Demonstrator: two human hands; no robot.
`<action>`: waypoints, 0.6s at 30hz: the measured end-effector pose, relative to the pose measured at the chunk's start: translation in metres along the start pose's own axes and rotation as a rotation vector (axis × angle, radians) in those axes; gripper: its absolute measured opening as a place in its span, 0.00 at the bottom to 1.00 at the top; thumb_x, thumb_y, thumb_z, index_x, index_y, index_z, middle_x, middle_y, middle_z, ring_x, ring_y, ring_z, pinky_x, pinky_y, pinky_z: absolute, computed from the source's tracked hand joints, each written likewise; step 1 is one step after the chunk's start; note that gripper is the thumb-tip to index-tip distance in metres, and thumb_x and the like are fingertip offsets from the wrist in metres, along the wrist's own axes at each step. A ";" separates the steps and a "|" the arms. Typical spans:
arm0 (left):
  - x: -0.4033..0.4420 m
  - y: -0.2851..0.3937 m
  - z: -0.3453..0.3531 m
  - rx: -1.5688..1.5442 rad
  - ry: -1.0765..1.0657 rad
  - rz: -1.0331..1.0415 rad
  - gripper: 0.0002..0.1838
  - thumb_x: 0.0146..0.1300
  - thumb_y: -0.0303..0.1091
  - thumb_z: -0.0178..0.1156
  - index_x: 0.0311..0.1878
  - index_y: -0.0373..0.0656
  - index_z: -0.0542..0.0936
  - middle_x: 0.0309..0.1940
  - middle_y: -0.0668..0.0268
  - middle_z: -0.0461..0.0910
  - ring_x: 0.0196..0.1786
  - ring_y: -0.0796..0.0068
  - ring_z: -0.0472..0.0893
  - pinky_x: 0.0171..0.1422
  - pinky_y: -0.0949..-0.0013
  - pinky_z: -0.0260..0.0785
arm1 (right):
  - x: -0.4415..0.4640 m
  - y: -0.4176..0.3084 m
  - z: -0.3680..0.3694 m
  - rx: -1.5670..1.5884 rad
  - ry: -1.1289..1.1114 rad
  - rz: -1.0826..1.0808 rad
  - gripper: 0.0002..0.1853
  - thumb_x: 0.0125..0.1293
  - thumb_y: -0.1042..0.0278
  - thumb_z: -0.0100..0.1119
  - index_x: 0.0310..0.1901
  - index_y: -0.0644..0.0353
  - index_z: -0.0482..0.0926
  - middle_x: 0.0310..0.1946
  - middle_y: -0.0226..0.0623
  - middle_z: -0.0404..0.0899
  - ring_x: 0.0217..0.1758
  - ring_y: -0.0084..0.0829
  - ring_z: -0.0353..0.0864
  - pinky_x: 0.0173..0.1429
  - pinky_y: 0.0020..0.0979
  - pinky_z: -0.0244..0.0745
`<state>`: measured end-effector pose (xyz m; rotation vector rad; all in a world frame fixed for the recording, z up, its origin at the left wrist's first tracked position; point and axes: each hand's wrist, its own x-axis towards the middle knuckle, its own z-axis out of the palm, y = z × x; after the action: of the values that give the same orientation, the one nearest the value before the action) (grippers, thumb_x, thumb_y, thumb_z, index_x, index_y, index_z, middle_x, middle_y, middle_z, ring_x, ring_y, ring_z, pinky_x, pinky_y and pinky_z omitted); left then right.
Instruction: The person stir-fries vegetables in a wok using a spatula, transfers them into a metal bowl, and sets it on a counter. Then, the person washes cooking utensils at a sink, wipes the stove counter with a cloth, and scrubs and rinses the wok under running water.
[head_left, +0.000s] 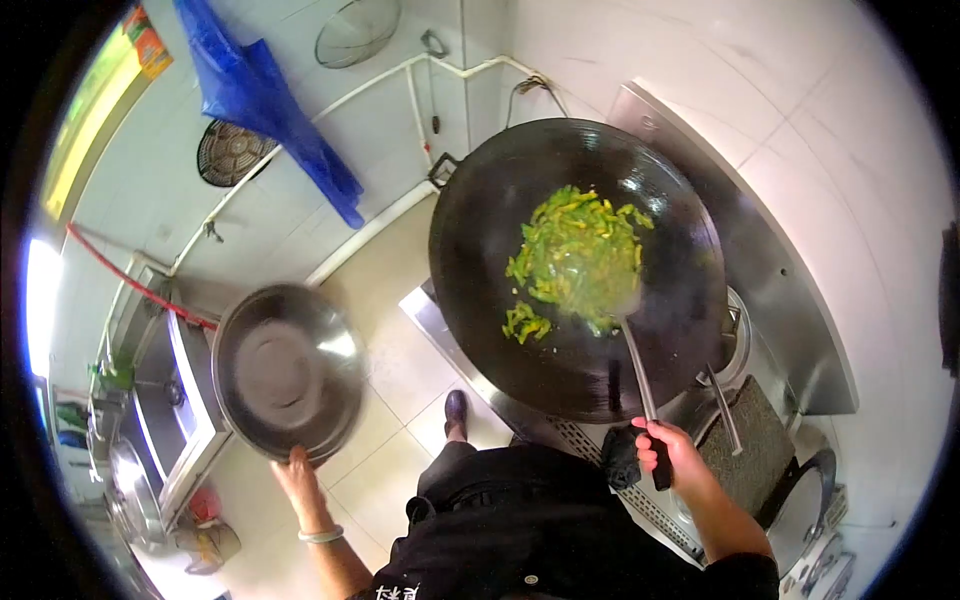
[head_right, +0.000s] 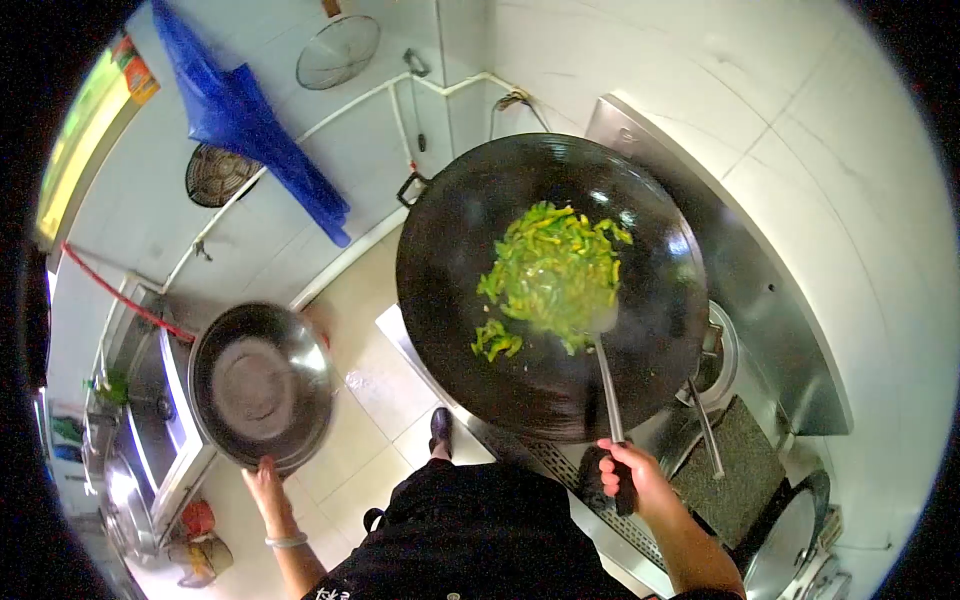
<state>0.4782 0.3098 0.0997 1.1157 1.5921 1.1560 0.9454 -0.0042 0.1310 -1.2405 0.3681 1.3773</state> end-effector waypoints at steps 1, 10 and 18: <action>0.011 0.006 -0.012 0.663 0.000 0.410 0.32 0.61 0.19 0.47 0.71 0.34 0.58 0.70 0.49 0.62 0.64 0.61 0.72 0.71 0.59 0.63 | 0.002 -0.001 -0.003 -0.014 -0.024 -0.011 0.15 0.71 0.62 0.53 0.55 0.60 0.70 0.28 0.31 0.71 0.25 0.23 0.68 0.26 0.27 0.64; 0.087 -0.044 -0.050 1.097 0.512 0.847 0.30 0.70 0.32 0.51 0.73 0.39 0.59 0.68 0.53 0.67 0.53 0.55 0.82 0.42 0.67 0.80 | -0.004 -0.010 0.026 -0.142 0.083 -0.015 0.08 0.70 0.64 0.56 0.44 0.54 0.69 0.24 0.27 0.67 0.20 0.19 0.65 0.21 0.23 0.58; 0.000 0.050 0.117 -0.641 -0.263 -0.595 0.02 0.60 0.25 0.54 0.34 0.38 0.75 0.34 0.64 0.76 0.34 0.71 0.79 0.37 0.69 0.80 | 0.088 -0.020 0.029 -0.118 -0.122 -0.097 0.07 0.70 0.68 0.55 0.47 0.54 0.72 0.22 0.24 0.65 0.16 0.16 0.61 0.18 0.23 0.57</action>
<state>0.5988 0.3428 0.1236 0.3176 1.1053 0.9523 0.9720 0.0701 0.0793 -1.2468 0.1420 1.3997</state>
